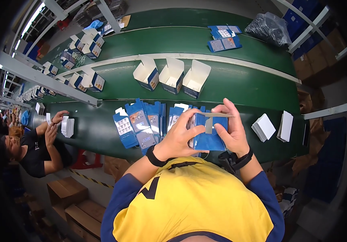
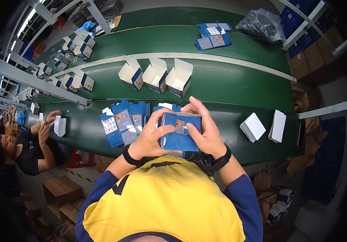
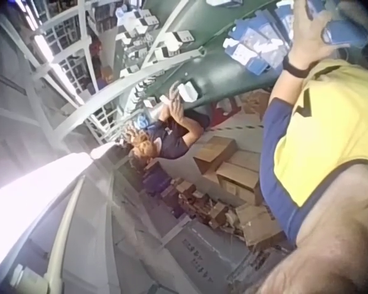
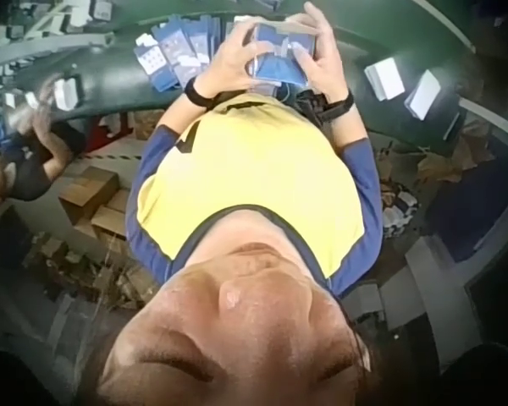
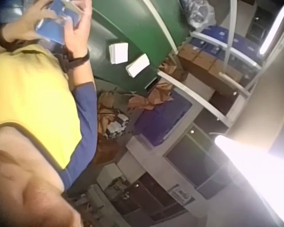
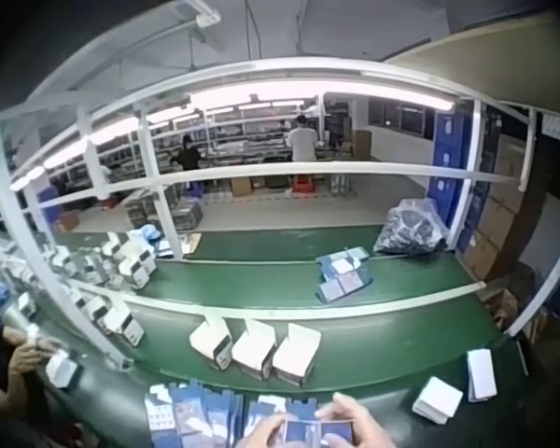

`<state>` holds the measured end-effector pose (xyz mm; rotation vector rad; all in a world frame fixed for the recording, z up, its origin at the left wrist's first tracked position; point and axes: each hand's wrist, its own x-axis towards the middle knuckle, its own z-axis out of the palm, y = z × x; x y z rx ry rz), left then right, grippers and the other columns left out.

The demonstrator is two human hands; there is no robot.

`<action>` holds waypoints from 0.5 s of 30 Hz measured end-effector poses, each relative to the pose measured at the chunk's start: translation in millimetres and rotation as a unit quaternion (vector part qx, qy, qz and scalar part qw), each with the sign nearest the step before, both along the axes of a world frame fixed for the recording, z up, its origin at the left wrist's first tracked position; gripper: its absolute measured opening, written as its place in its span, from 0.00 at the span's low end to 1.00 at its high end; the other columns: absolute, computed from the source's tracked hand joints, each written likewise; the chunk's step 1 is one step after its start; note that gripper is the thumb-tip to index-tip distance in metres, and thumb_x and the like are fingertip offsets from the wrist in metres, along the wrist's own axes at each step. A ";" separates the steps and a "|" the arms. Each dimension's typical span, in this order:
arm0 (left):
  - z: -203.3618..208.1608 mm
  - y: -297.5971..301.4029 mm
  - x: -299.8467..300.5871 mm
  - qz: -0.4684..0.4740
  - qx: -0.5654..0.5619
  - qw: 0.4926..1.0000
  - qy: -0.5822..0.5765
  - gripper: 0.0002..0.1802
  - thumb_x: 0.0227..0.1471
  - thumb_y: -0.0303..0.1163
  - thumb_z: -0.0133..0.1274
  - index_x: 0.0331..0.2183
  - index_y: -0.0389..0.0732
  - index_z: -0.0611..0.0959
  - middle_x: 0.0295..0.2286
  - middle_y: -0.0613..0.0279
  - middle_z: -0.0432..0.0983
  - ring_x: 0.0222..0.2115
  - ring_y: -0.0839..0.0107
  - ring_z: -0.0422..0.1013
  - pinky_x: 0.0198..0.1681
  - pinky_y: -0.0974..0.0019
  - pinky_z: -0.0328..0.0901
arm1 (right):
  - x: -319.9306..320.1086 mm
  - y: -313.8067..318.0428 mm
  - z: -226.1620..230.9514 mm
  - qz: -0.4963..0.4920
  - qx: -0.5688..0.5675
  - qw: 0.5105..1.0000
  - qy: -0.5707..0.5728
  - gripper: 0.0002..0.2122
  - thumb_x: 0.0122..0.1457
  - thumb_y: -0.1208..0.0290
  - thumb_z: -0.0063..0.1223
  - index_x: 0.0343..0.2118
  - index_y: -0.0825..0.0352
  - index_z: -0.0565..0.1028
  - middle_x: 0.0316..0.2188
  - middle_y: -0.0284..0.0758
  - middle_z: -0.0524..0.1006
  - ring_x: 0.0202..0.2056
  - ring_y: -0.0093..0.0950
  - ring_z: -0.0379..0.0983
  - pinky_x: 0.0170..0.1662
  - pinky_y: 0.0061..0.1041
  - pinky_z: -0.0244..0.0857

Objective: The person picks up blue cardboard boxes, folds the bottom flaps to shape them, and places them on a green conveyor belt. They then pick up white paper manuals, fold them, and insert them into the boxes.

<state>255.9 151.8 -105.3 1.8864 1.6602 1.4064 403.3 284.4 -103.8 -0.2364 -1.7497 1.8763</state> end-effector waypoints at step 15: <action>-6.5 1.2 -12.0 -0.006 0.038 0.999 0.014 0.41 0.24 0.34 0.70 0.45 0.49 0.70 0.46 0.47 0.58 0.48 0.48 0.60 0.55 0.41 0.49 | -7.1 2.9 16.1 0.013 0.068 0.992 -0.108 0.19 0.46 0.78 0.59 0.44 0.65 0.73 0.47 0.41 0.71 0.50 0.32 0.65 0.53 0.29 0.57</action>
